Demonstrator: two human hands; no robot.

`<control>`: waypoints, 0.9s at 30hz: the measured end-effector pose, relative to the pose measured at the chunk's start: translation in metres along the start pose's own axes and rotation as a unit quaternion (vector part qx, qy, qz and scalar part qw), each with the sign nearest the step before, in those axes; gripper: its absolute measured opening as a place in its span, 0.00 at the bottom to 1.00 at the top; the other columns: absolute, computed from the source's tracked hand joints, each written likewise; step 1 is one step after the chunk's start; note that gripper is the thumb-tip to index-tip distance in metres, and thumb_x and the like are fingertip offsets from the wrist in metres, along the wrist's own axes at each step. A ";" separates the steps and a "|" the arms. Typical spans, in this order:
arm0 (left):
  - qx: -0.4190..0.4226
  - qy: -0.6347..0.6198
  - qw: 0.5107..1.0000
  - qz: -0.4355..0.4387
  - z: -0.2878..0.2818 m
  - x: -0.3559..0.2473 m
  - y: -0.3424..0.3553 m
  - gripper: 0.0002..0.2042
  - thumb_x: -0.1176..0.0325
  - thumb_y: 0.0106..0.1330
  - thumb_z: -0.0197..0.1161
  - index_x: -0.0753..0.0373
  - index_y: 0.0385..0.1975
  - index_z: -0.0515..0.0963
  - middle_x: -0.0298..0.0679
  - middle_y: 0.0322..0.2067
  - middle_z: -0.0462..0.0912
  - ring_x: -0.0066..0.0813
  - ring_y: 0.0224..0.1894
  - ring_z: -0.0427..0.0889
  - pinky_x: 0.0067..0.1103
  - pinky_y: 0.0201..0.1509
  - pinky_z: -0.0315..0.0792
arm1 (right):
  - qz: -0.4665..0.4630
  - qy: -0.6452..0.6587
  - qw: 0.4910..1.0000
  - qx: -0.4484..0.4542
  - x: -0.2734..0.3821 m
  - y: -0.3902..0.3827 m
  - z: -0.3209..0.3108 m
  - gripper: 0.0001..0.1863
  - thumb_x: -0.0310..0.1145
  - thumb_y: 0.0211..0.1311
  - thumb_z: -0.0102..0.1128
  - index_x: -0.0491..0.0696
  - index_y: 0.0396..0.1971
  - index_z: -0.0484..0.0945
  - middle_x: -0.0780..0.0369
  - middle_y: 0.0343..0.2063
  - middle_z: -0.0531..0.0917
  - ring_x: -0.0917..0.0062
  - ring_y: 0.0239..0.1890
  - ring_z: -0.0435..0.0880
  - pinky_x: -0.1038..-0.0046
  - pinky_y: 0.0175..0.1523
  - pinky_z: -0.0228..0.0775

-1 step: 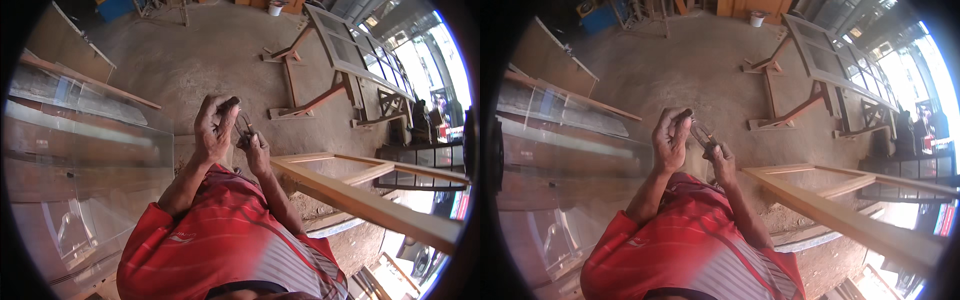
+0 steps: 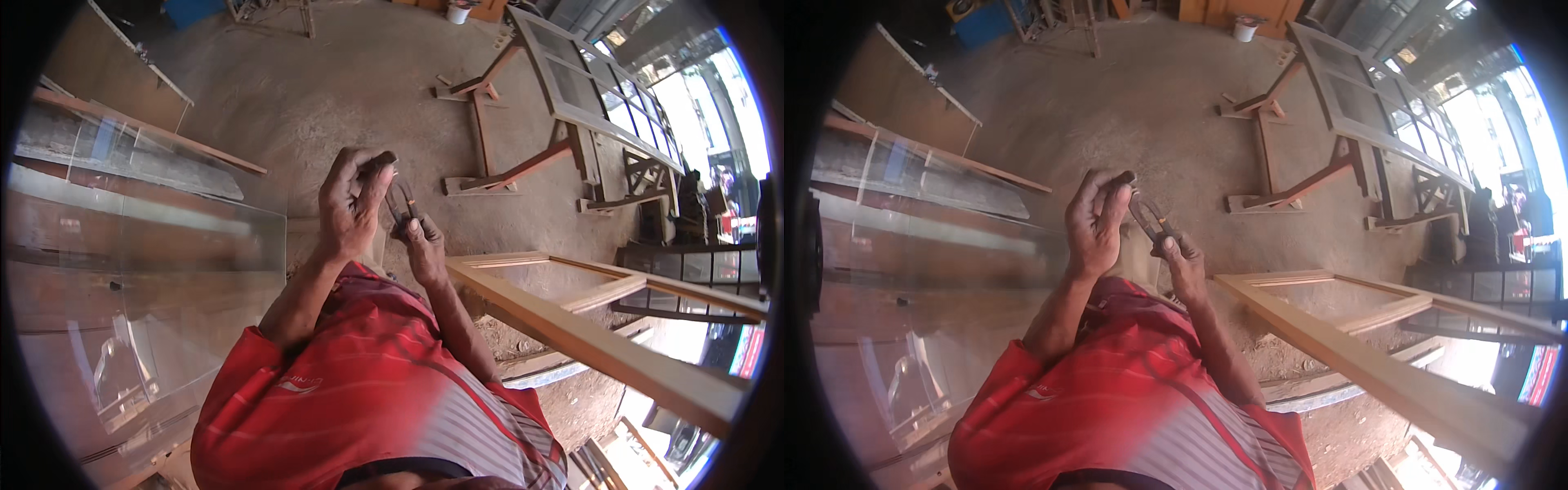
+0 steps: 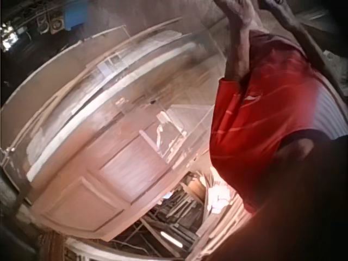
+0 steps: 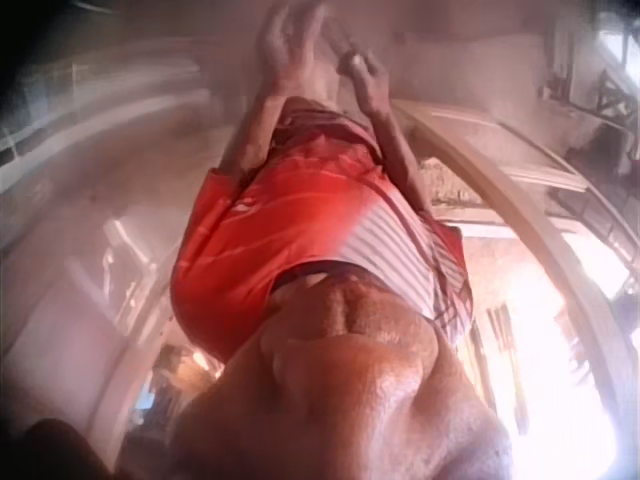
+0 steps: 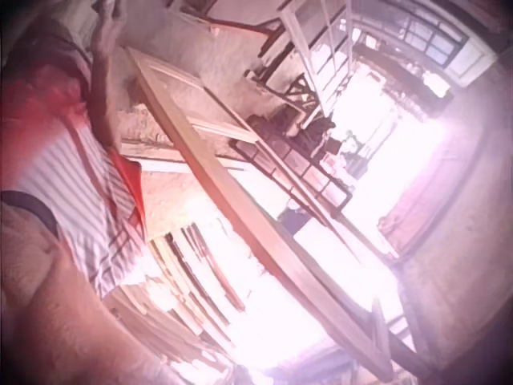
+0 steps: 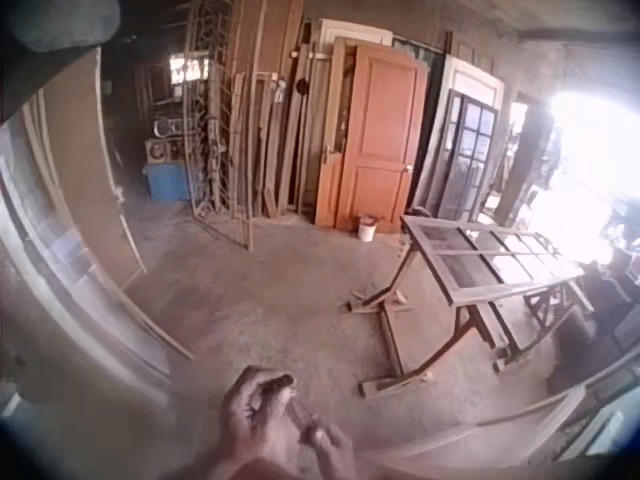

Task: The person uses pliers to extract nails from a wooden window frame and then hammers a new nail into the wood.

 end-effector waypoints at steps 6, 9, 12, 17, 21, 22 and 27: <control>0.020 -0.080 0.992 -0.092 -0.009 0.103 0.137 0.11 0.65 0.74 0.64 0.66 0.47 0.79 0.32 0.38 0.82 0.16 0.41 0.78 0.17 0.46 0.73 | 0.046 -0.139 0.988 0.056 0.021 0.155 0.006 0.20 0.49 0.73 0.60 0.44 0.40 0.82 0.67 0.30 0.84 0.84 0.37 0.77 0.76 0.43 0.70; 0.061 -0.223 0.962 -0.147 -0.008 0.152 0.216 0.13 0.62 0.73 0.64 0.67 0.47 0.80 0.30 0.38 0.80 0.14 0.36 0.75 0.15 0.41 0.68 | 0.084 -0.153 0.983 0.055 0.007 0.239 -0.004 0.21 0.49 0.73 0.59 0.44 0.41 0.83 0.67 0.31 0.83 0.83 0.37 0.78 0.76 0.44 0.71; 0.152 -0.151 0.972 -0.098 -0.012 0.190 0.312 0.17 0.59 0.73 0.64 0.69 0.49 0.78 0.35 0.40 0.78 0.21 0.44 0.77 0.21 0.50 0.72 | 0.068 -0.212 0.974 0.042 0.012 0.349 0.005 0.21 0.50 0.72 0.60 0.44 0.44 0.83 0.66 0.33 0.83 0.80 0.40 0.79 0.72 0.49 0.72; 0.203 -0.156 0.965 -0.065 -0.010 0.222 0.446 0.20 0.58 0.72 0.65 0.70 0.52 0.76 0.40 0.45 0.77 0.26 0.48 0.77 0.24 0.55 0.71 | 0.104 -0.187 0.975 0.057 0.061 0.485 0.031 0.20 0.46 0.71 0.63 0.44 0.48 0.81 0.65 0.38 0.84 0.81 0.45 0.78 0.72 0.53 0.70; 0.237 -0.100 0.965 -0.041 0.009 0.272 0.523 0.22 0.56 0.71 0.66 0.69 0.53 0.74 0.40 0.43 0.76 0.27 0.46 0.76 0.24 0.52 0.71 | 0.171 -0.058 0.983 0.011 0.087 0.573 0.039 0.19 0.44 0.71 0.63 0.44 0.50 0.80 0.66 0.40 0.84 0.81 0.47 0.78 0.73 0.54 0.70; 0.233 -0.085 0.966 -0.071 0.018 0.289 0.532 0.21 0.55 0.70 0.66 0.68 0.51 0.75 0.39 0.41 0.76 0.27 0.43 0.76 0.24 0.49 0.71 | 0.100 -0.078 0.992 0.003 0.085 0.597 0.036 0.19 0.43 0.71 0.63 0.45 0.52 0.79 0.66 0.43 0.84 0.81 0.48 0.78 0.73 0.56 0.70; 0.189 -0.090 0.976 -0.059 0.071 0.345 0.631 0.13 0.60 0.75 0.60 0.65 0.42 0.76 0.36 0.34 0.75 0.23 0.36 0.74 0.22 0.41 0.71 | 0.003 -0.113 0.994 -0.005 0.084 0.718 -0.004 0.19 0.42 0.71 0.63 0.45 0.53 0.79 0.65 0.47 0.83 0.79 0.53 0.77 0.71 0.60 0.69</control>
Point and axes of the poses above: each hand's wrist, its own y-axis towards the middle knuckle, its own z-axis out of the palm, x = y × z, the point moved 1 cm from there along y, towards the middle knuckle
